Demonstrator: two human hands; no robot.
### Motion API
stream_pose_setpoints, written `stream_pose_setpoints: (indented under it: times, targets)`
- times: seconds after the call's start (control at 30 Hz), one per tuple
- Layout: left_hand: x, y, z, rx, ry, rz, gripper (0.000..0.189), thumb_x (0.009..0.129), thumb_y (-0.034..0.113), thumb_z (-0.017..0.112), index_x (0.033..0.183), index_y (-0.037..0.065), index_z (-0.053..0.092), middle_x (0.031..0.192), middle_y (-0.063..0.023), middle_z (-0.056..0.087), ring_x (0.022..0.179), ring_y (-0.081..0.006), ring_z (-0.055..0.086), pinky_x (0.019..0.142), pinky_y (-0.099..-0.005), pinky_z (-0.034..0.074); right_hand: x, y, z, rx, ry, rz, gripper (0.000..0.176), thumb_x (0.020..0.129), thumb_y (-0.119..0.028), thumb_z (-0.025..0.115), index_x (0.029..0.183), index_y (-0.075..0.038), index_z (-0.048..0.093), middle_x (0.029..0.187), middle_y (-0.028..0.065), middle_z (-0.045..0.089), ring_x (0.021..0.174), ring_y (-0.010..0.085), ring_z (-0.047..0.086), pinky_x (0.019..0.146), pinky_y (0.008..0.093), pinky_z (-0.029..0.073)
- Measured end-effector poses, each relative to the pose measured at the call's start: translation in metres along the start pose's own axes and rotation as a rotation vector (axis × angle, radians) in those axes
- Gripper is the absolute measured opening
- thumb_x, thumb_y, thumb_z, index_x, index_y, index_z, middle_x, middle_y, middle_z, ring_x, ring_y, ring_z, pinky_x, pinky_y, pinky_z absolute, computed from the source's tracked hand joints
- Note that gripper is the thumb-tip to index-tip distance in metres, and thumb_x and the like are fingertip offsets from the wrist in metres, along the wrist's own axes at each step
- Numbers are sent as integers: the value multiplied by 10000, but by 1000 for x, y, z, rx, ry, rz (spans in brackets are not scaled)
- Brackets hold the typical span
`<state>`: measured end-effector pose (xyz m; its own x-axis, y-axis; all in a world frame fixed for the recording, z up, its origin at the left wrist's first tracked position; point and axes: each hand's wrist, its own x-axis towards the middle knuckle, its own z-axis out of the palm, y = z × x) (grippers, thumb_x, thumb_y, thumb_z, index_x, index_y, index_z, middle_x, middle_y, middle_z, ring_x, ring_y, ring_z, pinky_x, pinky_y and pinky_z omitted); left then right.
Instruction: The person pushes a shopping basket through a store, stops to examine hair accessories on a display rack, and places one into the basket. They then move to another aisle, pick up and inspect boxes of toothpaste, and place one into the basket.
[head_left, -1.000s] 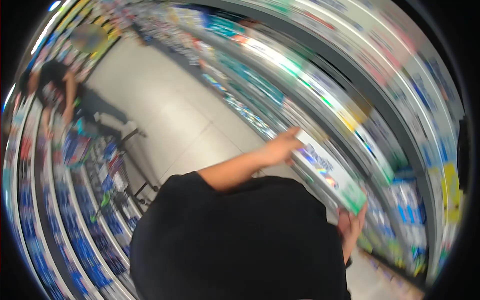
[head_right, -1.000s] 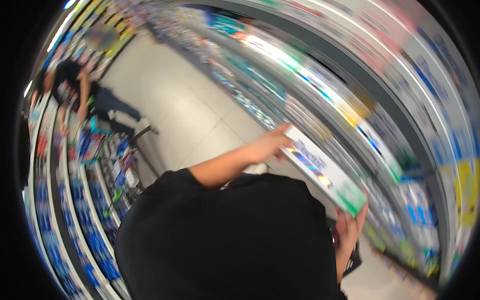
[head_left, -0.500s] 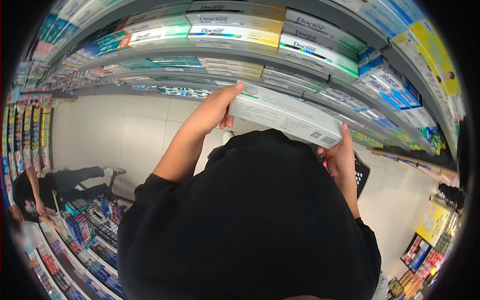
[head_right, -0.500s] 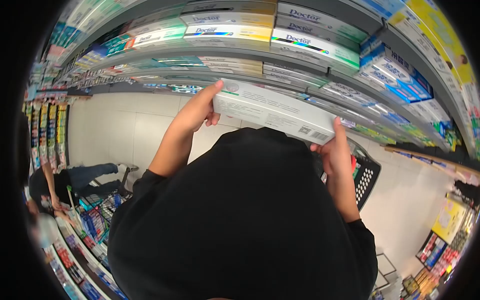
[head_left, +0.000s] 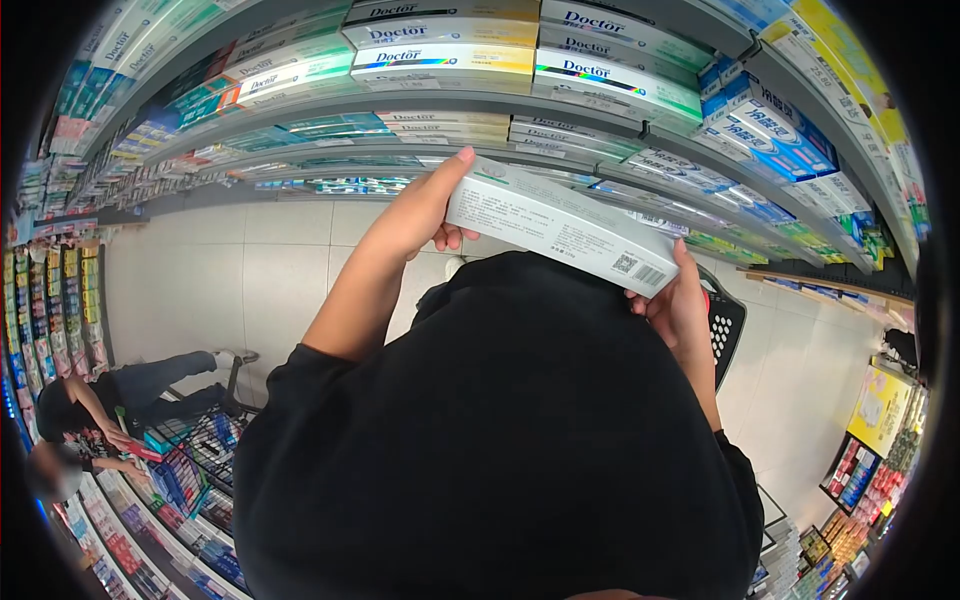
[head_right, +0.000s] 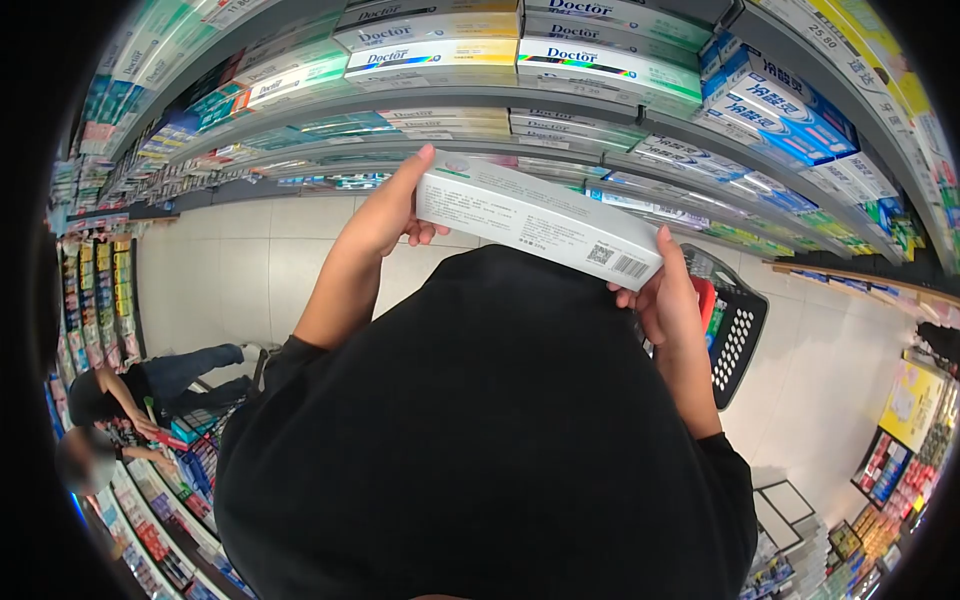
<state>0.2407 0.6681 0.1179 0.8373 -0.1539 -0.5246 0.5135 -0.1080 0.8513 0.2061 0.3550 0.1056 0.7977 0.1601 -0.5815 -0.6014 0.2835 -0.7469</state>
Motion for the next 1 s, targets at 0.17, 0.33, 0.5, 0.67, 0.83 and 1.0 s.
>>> stream_pose_setpoints:
  times: [0.17,0.33,0.5,0.67,0.83,1.0]
  targets:
    - [0,1,-1,23,-22,-5,737,888,649,313,895,-20,623,591,-72,576,442,-101,511,392,-220,401,-3,3,0,36,-15,15,567,953,-487,361,1167,21,495,842,126,634,621,158,575,487,247,452]
    - [4,-9,-9,-32,-171,143,723,905,647,289,1029,-11,563,740,-91,612,549,-106,562,447,-222,441,-3,8,-9,110,-88,-68,490,943,-401,438,1198,17,465,919,130,614,588,160,517,553,266,437]
    - [4,-10,-26,-189,-476,348,816,850,727,299,1209,7,437,897,-112,627,689,-128,617,547,-227,477,-17,-6,-20,-96,-225,-345,610,830,-242,602,1336,6,368,1131,112,539,957,166,528,821,272,424]
    - [8,-3,-37,-142,-755,375,673,915,578,398,1299,26,399,940,-99,627,828,-123,599,723,-238,459,-34,-26,-12,-427,-363,-436,768,685,26,665,1375,4,327,1191,95,519,1156,169,467,966,284,359]
    - [6,10,-31,403,-850,223,652,854,375,640,1343,20,397,985,-97,608,875,-128,574,733,-250,451,-32,-21,4,-843,-269,-575,661,594,98,653,1218,-49,489,1263,96,521,1184,228,497,990,321,378]
    - [8,23,-12,853,-662,266,640,810,437,665,1273,38,475,1068,-136,612,964,-229,592,813,-313,455,-29,-22,13,-969,-226,-770,611,618,107,632,1188,-70,499,1282,118,499,1208,300,474,991,340,389]
